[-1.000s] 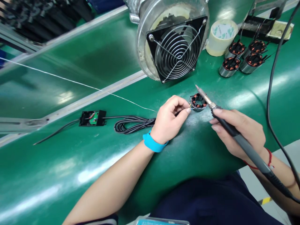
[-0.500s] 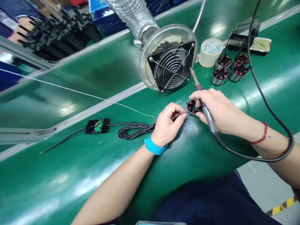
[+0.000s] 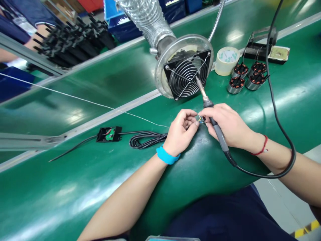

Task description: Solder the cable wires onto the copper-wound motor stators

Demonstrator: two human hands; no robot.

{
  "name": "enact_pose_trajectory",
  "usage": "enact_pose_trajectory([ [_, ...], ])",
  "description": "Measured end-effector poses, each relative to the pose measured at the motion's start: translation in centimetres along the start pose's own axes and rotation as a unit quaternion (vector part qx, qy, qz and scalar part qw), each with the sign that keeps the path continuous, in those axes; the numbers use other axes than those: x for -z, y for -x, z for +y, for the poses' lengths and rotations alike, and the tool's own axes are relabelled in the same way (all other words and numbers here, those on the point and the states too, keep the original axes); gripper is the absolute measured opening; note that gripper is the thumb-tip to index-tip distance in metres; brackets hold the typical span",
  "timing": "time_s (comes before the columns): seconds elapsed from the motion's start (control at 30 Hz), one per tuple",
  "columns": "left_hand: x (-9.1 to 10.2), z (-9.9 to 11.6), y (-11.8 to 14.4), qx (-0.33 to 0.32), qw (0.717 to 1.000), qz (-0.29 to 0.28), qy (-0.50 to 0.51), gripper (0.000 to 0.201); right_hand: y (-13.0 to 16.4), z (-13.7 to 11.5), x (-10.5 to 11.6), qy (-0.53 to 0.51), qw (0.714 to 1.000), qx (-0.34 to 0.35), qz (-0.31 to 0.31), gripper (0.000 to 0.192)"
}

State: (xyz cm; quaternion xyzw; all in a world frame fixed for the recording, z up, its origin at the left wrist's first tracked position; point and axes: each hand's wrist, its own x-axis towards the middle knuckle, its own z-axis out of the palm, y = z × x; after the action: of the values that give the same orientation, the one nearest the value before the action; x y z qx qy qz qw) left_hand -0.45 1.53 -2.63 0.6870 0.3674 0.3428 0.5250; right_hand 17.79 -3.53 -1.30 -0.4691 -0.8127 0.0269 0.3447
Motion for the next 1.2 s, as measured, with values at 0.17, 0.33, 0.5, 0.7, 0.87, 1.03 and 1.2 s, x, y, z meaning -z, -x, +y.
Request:
enact_pose_trajectory([
  [0.17, 0.6, 0.8, -0.2, 0.036, 0.995, -0.03, -0.09, 0.018, 0.1, 0.3, 0.2, -0.075, 0.997, -0.022, -0.015, 0.034],
  [0.33, 0.9, 1.4, -0.2, -0.011, 0.997, -0.018, -0.069, 0.016, 0.0, 0.1, 0.1, -0.117, 0.992, -0.044, -0.027, 0.03],
  [0.5, 1.0, 1.4, -0.2, -0.038, 0.996, -0.038, -0.066, 0.017, 0.2, -0.4, -0.6, -0.174, 0.982, -0.069, 0.019, 0.034],
  [0.7, 1.1, 1.3, -0.4, -0.03, 0.998, -0.024, -0.059, 0.017, 0.9, -0.2, -0.2, -0.128, 0.988, -0.081, -0.021, 0.046],
  [0.87, 1.1, 1.3, -0.4, -0.025, 0.997, -0.022, -0.064, 0.016, 1.2, 0.0, -0.1, -0.13, 0.989, -0.074, -0.004, 0.043],
  [1.03, 1.0, 1.5, -0.3, -0.025, 0.997, -0.044, -0.058, 0.017, 0.6, -0.5, -0.4, -0.148, 0.986, -0.078, 0.012, 0.042],
  [1.2, 1.0, 1.6, -0.4, -0.018, 0.997, -0.054, -0.051, 0.017, 0.4, -0.8, -0.5, -0.129, 0.987, -0.092, 0.008, 0.042],
])
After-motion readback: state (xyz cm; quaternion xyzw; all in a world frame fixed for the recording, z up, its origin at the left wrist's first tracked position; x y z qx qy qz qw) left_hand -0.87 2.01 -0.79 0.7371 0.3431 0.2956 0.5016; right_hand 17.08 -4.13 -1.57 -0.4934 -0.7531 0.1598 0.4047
